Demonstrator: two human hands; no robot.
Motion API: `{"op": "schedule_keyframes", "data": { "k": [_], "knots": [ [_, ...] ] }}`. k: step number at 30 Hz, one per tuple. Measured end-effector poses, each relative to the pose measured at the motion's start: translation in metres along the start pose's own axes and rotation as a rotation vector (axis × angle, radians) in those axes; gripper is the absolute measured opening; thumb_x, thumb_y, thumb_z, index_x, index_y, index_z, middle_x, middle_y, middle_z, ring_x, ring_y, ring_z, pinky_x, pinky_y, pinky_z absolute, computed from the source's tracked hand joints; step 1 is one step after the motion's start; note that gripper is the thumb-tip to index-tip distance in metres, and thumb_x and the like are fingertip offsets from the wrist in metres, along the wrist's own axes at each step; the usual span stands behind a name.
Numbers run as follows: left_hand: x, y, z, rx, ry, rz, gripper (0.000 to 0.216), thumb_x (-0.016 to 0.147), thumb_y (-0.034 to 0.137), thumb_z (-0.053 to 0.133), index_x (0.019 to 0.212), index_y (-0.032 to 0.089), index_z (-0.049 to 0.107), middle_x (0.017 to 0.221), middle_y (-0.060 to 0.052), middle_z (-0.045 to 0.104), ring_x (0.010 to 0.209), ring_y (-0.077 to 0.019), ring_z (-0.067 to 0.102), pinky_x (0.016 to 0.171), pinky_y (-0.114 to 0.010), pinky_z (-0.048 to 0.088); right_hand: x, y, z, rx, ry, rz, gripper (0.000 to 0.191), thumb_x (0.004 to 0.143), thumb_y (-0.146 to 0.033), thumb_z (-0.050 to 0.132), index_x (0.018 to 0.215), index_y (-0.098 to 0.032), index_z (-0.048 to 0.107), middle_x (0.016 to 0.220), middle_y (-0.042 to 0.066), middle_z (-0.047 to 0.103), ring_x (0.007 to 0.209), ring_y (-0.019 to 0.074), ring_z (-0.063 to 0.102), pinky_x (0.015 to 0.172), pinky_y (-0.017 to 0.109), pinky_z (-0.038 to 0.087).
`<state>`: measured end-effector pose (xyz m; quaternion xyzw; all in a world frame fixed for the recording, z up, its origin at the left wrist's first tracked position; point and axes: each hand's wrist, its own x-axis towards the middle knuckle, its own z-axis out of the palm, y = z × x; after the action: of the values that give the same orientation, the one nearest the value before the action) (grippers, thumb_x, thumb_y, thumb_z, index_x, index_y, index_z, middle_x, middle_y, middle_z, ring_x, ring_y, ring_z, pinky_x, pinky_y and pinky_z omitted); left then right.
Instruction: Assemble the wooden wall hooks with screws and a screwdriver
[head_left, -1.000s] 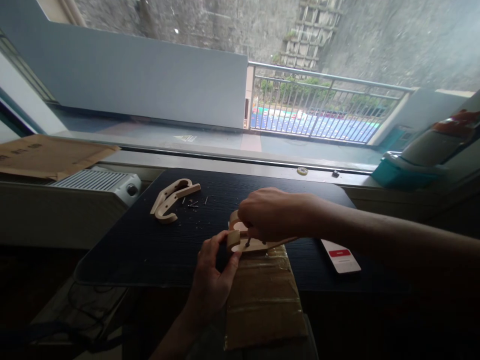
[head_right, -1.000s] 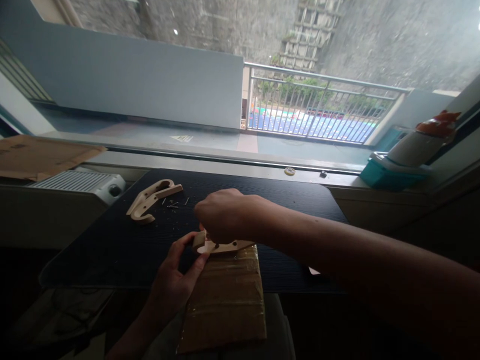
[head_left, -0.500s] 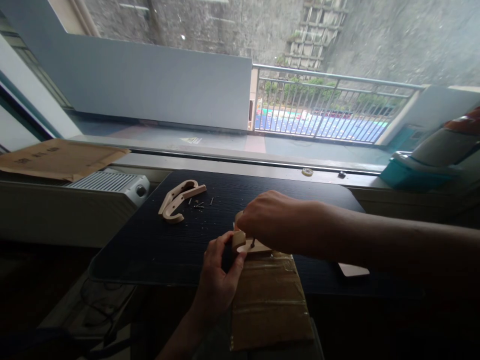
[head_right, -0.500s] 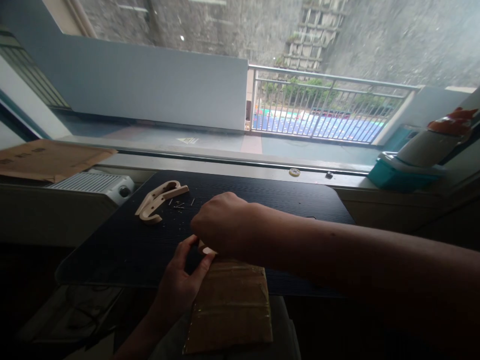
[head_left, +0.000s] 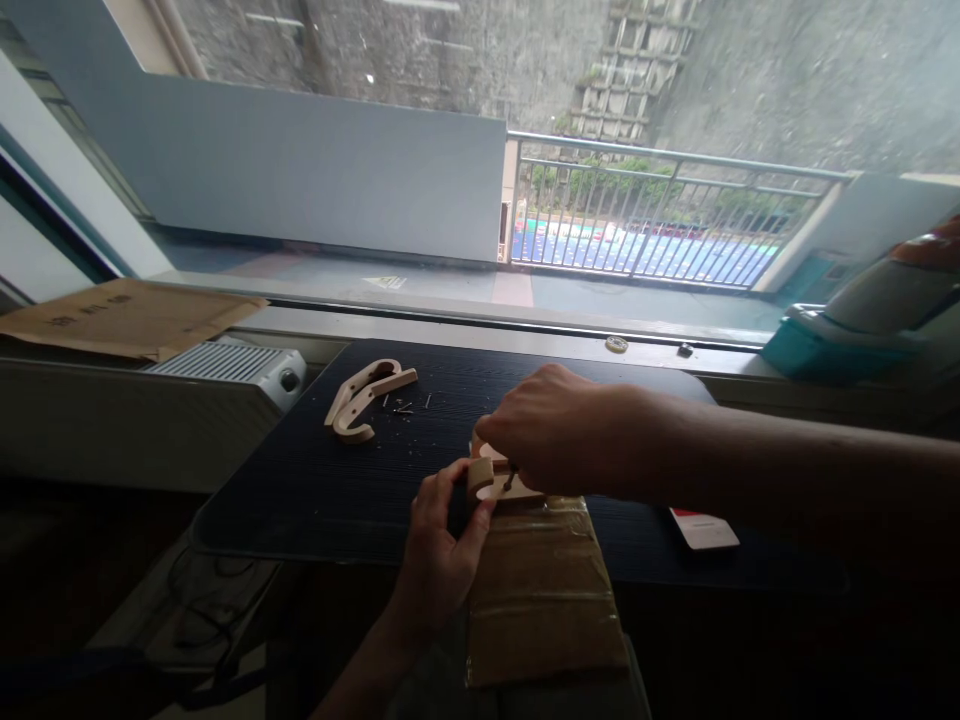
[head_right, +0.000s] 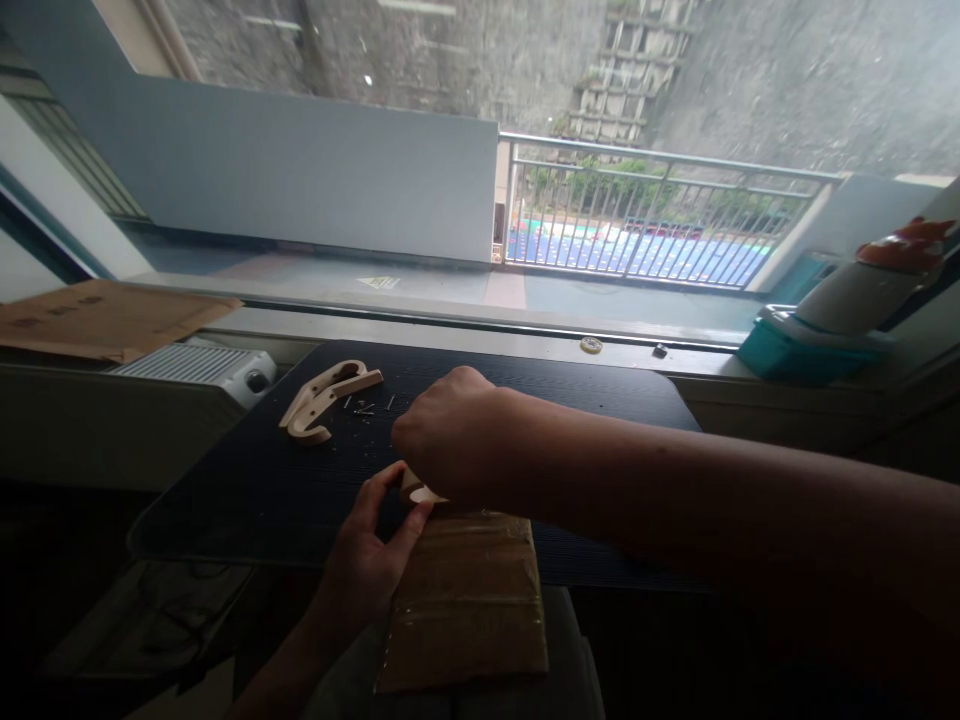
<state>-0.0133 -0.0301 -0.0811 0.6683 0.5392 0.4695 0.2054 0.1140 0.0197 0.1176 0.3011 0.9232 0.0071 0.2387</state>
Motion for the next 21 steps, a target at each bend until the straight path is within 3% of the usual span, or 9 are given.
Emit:
{"op": "schedule_keyframes", "data": {
  "k": [5,10,14,18,21],
  "knots": [
    [0.000,0.001,0.000,-0.011,-0.002,-0.031,0.033,0.083,0.030,0.056,0.115,0.025,0.048,0.109,-0.005,0.057,0.103,-0.0218,0.054,0.091,-0.039,0.041,-0.005,0.001,0.003,-0.036,0.027,-0.090,0.018,0.073,-0.002,0.059,0.085,-0.013,0.063,0.077,0.002,0.062,0.063,0.0109,0.053,0.051,0.024,0.032],
    [0.001,0.001,0.001,-0.036,0.001,-0.032,0.034,0.083,0.029,0.056,0.116,0.026,0.047,0.111,-0.005,0.056,0.104,-0.0213,0.054,0.091,-0.037,0.042,0.001,0.008,0.008,0.036,-0.034,-0.003,0.008,0.075,-0.009,0.058,0.078,-0.013,0.064,0.066,0.003,0.060,0.059,0.0120,0.052,0.051,0.025,0.031],
    [0.002,0.001,0.000,0.000,-0.027,0.003,0.034,0.084,0.027,0.054,0.117,0.026,0.046,0.110,-0.005,0.056,0.103,-0.0211,0.054,0.090,-0.037,0.042,0.005,0.010,0.010,0.051,-0.022,0.058,0.012,0.080,-0.019,0.055,0.083,-0.014,0.065,0.070,0.005,0.062,0.060,0.0137,0.053,0.052,0.026,0.033],
    [0.003,0.002,-0.001,0.049,-0.020,0.041,0.033,0.085,0.025,0.053,0.117,0.026,0.045,0.106,-0.005,0.057,0.100,-0.0209,0.054,0.088,-0.038,0.042,0.005,0.007,0.005,0.002,0.012,0.005,0.017,0.078,-0.018,0.058,0.093,-0.016,0.065,0.072,0.003,0.062,0.061,0.0138,0.053,0.053,0.027,0.034],
    [0.003,0.002,-0.001,0.063,-0.018,0.034,0.031,0.084,0.026,0.053,0.115,0.025,0.046,0.103,-0.004,0.057,0.098,-0.0206,0.055,0.087,-0.038,0.042,0.003,0.002,0.000,-0.011,0.002,-0.056,0.015,0.074,-0.013,0.062,0.088,-0.015,0.065,0.070,0.002,0.060,0.060,0.0127,0.051,0.052,0.026,0.033]
  ]
}}
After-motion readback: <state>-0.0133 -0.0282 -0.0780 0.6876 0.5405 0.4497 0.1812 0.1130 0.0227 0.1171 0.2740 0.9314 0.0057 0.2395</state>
